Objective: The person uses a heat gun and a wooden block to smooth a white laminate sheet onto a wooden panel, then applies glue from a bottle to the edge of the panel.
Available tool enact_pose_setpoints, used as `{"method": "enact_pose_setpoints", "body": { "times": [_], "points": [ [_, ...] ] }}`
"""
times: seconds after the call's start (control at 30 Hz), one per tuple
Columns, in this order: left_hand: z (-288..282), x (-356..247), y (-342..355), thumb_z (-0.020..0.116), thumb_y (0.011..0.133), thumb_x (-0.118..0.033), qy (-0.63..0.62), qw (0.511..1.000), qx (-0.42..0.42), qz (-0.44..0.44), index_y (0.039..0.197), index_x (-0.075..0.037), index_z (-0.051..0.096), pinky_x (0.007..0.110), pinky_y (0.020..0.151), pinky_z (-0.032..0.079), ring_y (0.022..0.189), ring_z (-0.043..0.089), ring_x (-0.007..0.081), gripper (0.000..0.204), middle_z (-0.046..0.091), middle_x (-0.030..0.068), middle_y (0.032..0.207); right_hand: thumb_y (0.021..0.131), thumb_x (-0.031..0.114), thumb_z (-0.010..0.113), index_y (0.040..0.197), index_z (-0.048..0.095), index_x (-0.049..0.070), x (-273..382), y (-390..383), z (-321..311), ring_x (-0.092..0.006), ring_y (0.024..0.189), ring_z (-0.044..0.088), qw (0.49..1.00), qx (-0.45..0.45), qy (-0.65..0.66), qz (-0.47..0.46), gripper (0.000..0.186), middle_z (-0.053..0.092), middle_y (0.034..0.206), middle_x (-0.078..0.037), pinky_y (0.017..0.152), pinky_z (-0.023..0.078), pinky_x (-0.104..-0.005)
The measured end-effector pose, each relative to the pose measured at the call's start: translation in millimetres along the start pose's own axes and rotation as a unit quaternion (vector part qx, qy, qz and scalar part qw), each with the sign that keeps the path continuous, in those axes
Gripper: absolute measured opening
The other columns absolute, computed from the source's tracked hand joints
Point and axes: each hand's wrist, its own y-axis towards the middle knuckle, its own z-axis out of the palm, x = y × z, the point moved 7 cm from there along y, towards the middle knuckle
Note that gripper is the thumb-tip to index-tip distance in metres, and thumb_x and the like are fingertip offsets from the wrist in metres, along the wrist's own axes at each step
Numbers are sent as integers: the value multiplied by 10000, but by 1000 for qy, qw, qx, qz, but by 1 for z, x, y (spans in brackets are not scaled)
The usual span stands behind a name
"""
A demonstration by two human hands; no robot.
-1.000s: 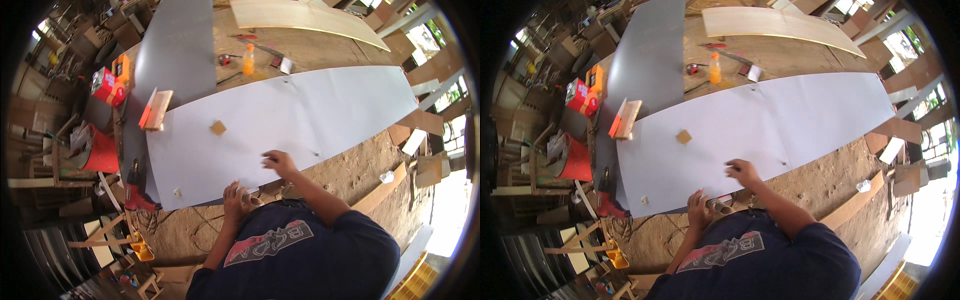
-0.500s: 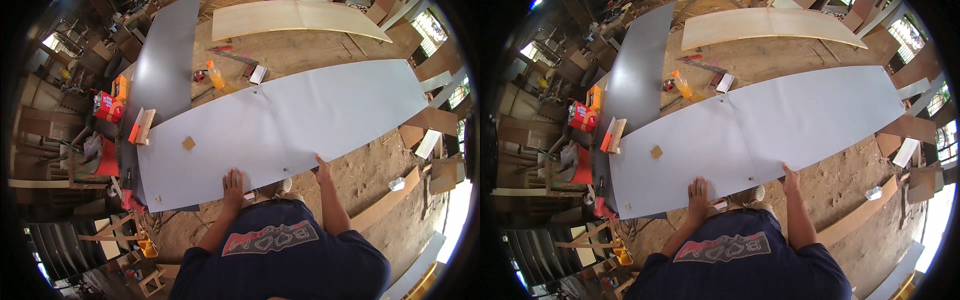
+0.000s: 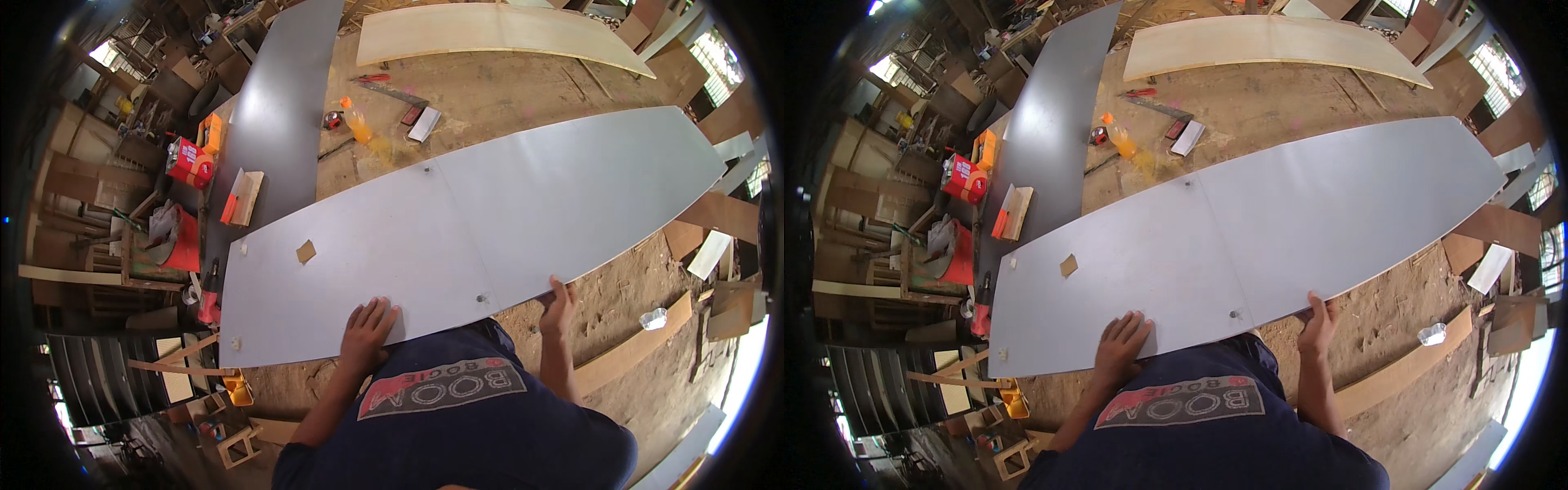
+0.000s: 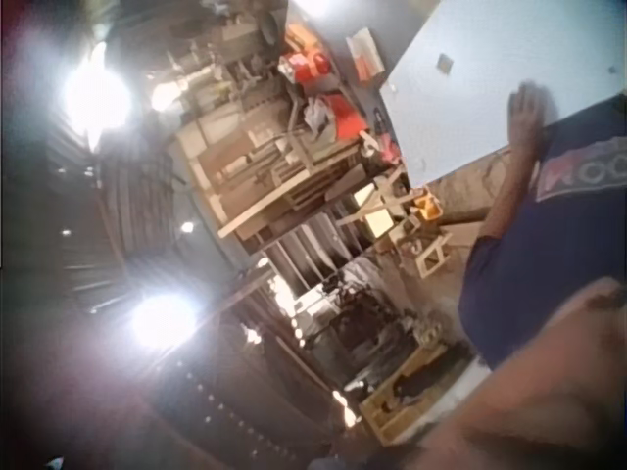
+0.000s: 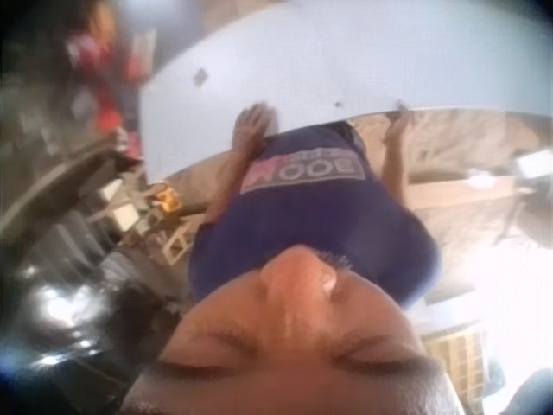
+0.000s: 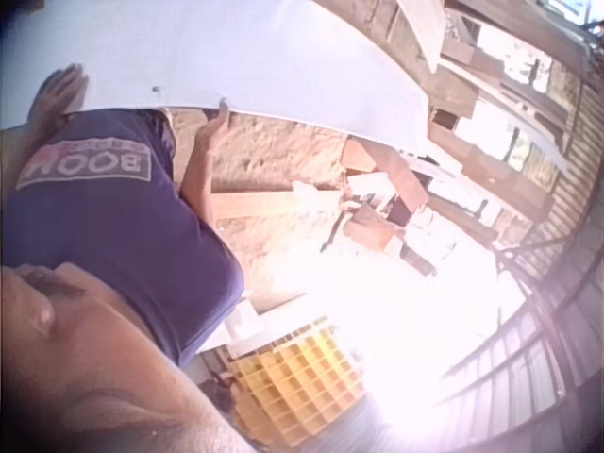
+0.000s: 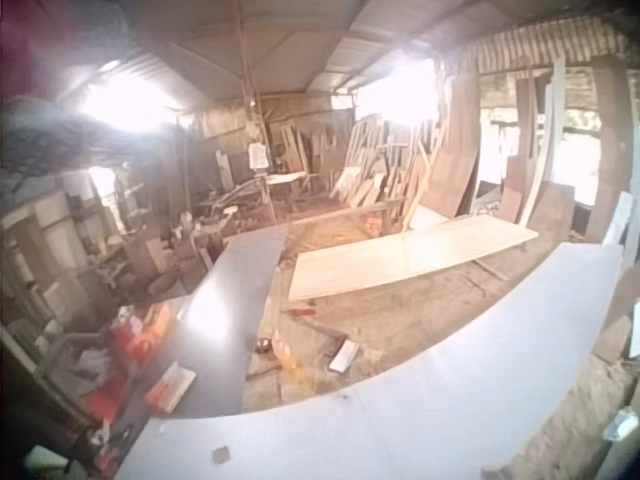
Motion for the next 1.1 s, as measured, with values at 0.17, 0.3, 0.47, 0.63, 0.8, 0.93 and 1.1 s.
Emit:
{"method": "enact_pose_setpoints", "body": {
  "times": [0.17,0.3,0.47,0.63,0.8,0.93,1.1],
  "points": [
    [-130,-32,34,728,664,8,-50,998,-21,38,1354,-66,724,451,1112,543,1302,686,350,693,728,182,1371,1044,168,674,1263,646,-33,112,-9,79,-199,908,738,985,66,12,-158,298,710,1065,-93,747,669,-356],
    [-197,-24,74,694,701,-3,-58,996,-59,31,1300,-71,767,407,1005,598,1147,753,345,607,775,188,1239,1037,223,730,1098,679,-46,169,14,138,-194,762,755,965,87,-72,-238,281,724,937,-110,661,668,-341],
    [-228,-3,110,699,739,-16,-41,996,-81,14,1272,-98,786,440,906,594,1024,745,396,547,776,203,1158,1019,318,777,992,702,-2,203,25,197,-223,667,775,961,80,-111,-239,329,756,807,-123,617,663,-349],
    [-232,8,122,754,779,-56,-23,996,-81,-18,1219,-70,788,455,838,593,977,740,420,442,771,220,1102,1001,268,809,1025,701,-64,202,35,214,-216,659,776,967,69,-97,-225,350,761,867,-143,584,650,-312],
    [-239,6,127,749,809,-88,-29,992,-125,7,1188,-110,800,453,803,591,895,743,379,383,788,157,1037,989,254,822,1023,700,-79,202,43,219,-215,624,764,968,57,-103,-221,356,752,858,-140,550,641,-302],
    [-236,6,126,815,792,-116,-40,992,-114,22,1166,-112,805,434,823,601,932,756,354,374,800,119,1070,993,239,809,1057,703,-82,197,40,211,-209,607,751,969,42,-98,-222,344,742,847,-129,551,644,-309],
    [-222,6,121,862,780,-146,-59,995,-73,11,1170,-77,803,412,883,611,1002,769,347,401,805,124,1120,1000,247,798,1020,692,-23,183,32,195,-182,599,722,971,29,-86,-222,291,711,802,-87,547,636,-318]
  ]
}}
